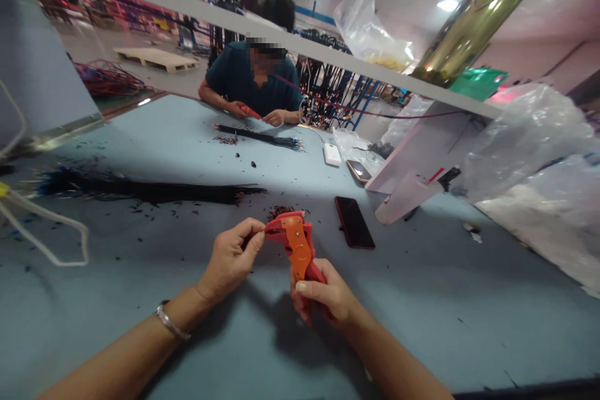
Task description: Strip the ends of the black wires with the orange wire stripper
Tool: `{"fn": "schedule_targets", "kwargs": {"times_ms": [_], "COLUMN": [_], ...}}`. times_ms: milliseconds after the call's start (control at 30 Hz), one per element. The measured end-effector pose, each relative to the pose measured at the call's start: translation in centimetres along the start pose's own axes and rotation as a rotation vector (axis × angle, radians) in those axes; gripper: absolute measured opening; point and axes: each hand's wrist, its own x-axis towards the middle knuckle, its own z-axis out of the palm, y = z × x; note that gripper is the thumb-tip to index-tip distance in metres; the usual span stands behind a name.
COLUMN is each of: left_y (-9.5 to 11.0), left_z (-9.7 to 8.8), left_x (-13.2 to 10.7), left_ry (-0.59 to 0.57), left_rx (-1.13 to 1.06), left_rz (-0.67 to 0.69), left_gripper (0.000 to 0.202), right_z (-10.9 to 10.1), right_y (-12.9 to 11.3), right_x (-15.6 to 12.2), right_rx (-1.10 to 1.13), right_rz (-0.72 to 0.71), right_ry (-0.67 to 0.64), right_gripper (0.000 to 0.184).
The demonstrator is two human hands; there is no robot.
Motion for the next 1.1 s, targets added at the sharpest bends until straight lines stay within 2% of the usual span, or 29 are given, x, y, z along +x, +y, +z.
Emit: {"fn": "schedule_targets", "kwargs": {"times_ms": [100, 300, 433, 533, 667, 800, 900, 1000, 1100], "left_y": [-0.1, -0.5, -0.5, -0.3, -0.2, -0.3, -0.7, -1.1, -1.2], "left_z": [0.1, -0.1, -0.1, 0.0, 0.1, 0.2, 0.3, 0.5, 0.6], "left_x": [0.1, 0.5, 0.5, 0.2, 0.1, 0.3, 0.5, 0.6, 0.6], "left_ry": [0.006, 0.081, 0.057, 0.014, 0.007, 0.027, 0.044, 0.059, 0.067], "left_rx": [0.018, 0.013, -0.016, -0.02, -0.026, -0.117, -0.239, -0.327, -0.367], "left_rz": [-0.004, -0.051, -0.064, -0.052, -0.054, -0.13, -0.224, -0.295, -0.308], "left_gripper": [0.021, 0.018, 0.018, 0.02, 0.019, 0.02, 0.02, 0.021, 0.021], "right_z": [-0.1, -1.0, -1.6, -1.9, -2.3, -1.7, -1.1, -0.8, -1.0], "right_y": [-0.2, -1.4, -2.2, -2.5, -2.6, -2.6, -2.9, -3.0, -2.7], "right_x": [-0.1, -0.6, -0.7, -0.7, -0.8, -0.8, -0.7, -0.8, -0.8], "right_rx": [0.018, 0.151, 0.147, 0.016, -0.409, -0.619, -0.747, -0.805, -0.644], "right_rz": [0.002, -0.088, -0.151, -0.164, -0.138, -0.145, -0.158, -0.161, -0.137], "right_ry": [0.017, 0.164, 0.207, 0.261, 0.345, 0.294, 0.324, 0.332, 0.214], "right_gripper": [0.027, 0.025, 0.03, 0.034, 0.032, 0.022, 0.016, 0.022, 0.026]}}
